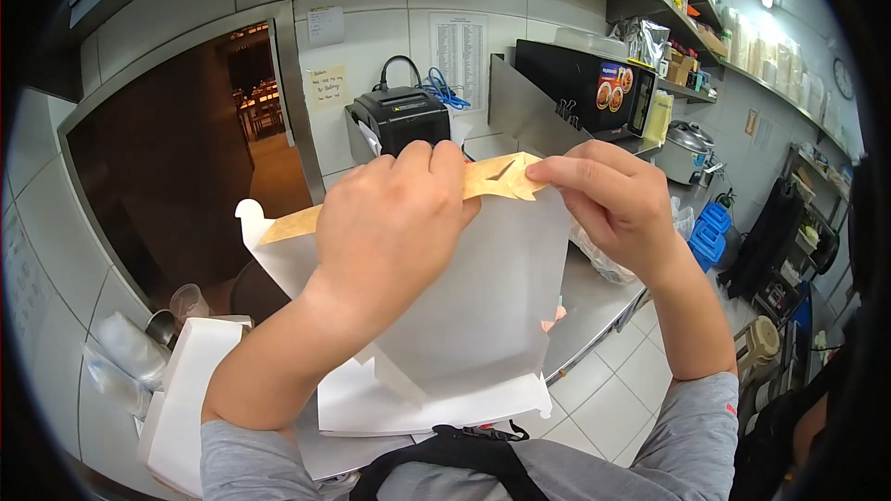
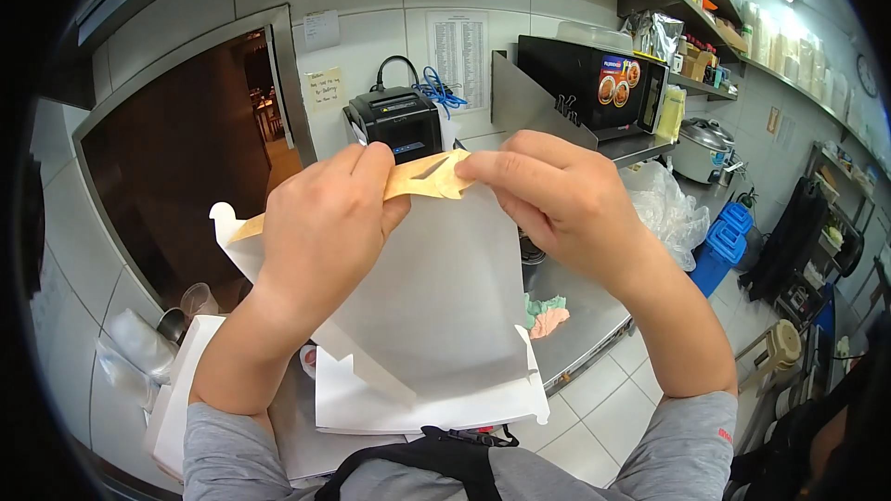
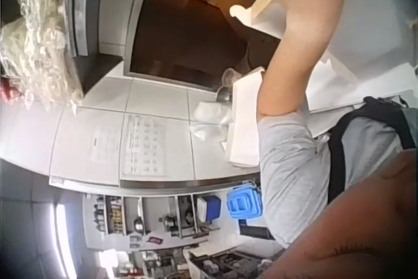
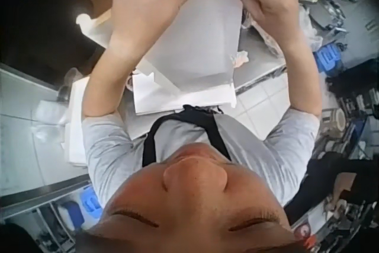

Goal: The person assembles cardboard takeout boxes by folding the sides and tucking the tabs into the pre-cut slots by hand.

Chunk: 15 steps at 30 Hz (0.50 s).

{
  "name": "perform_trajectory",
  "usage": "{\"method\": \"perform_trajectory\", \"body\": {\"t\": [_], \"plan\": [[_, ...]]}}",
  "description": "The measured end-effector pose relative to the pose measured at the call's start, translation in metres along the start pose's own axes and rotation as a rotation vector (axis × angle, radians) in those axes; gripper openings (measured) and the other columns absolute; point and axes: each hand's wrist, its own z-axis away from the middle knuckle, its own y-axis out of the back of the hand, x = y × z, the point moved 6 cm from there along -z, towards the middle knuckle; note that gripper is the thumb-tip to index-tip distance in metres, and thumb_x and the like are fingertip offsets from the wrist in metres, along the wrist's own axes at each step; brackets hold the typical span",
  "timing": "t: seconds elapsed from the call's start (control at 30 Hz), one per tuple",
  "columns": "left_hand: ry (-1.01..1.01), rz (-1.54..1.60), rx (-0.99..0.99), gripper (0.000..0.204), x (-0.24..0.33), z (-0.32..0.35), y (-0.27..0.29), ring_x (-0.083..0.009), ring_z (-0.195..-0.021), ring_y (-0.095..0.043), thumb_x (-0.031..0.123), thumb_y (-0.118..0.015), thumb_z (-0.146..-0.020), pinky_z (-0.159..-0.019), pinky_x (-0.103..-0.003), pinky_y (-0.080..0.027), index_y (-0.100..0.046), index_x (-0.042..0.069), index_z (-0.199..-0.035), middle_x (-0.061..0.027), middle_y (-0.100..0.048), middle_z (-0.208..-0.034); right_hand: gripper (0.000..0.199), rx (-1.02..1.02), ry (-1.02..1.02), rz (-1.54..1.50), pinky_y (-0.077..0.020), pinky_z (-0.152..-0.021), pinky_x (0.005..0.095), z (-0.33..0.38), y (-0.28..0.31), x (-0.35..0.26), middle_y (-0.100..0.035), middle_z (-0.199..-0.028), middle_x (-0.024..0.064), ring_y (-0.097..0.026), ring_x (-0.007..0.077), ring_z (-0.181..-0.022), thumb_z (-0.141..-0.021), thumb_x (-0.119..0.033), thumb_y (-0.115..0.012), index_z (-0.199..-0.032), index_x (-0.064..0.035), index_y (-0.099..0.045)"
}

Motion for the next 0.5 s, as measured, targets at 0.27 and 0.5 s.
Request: {"method": "perform_trajectory", "body": {"t": [0.27,0.5], "plan": [[-0.037,0.006,-0.038,0.033,0.009,-0.001,-0.003,-0.0269,-0.072,-0.066,0.017,-0.081,-0.075,-0.062,-0.038,-0.053,-0.052,0.006,-0.088,-0.0083,-0.060,-0.079,0.025,-0.143,0.083,0.425,-0.0533,-0.058,0.0336,-0.011,-0.011,-0.040,-0.058,-0.081,0.0070,-0.064,0.0216,-0.071,-0.080,-0.002,-0.068,-0.104,0.0029,-0.065],[-0.021,-0.003,-0.086,0.035,0.010,0.000,-0.007,-0.0264,-0.074,-0.066,0.018,-0.081,-0.075,-0.064,-0.038,-0.053,-0.052,0.005,-0.091,-0.0087,-0.061,-0.081,0.022,-0.226,0.075,0.340,-0.0533,-0.061,0.0368,-0.017,0.001,-0.031,-0.059,-0.085,0.0077,-0.065,0.0261,-0.077,-0.077,-0.005,-0.068,-0.097,0.0015,-0.063]]}}
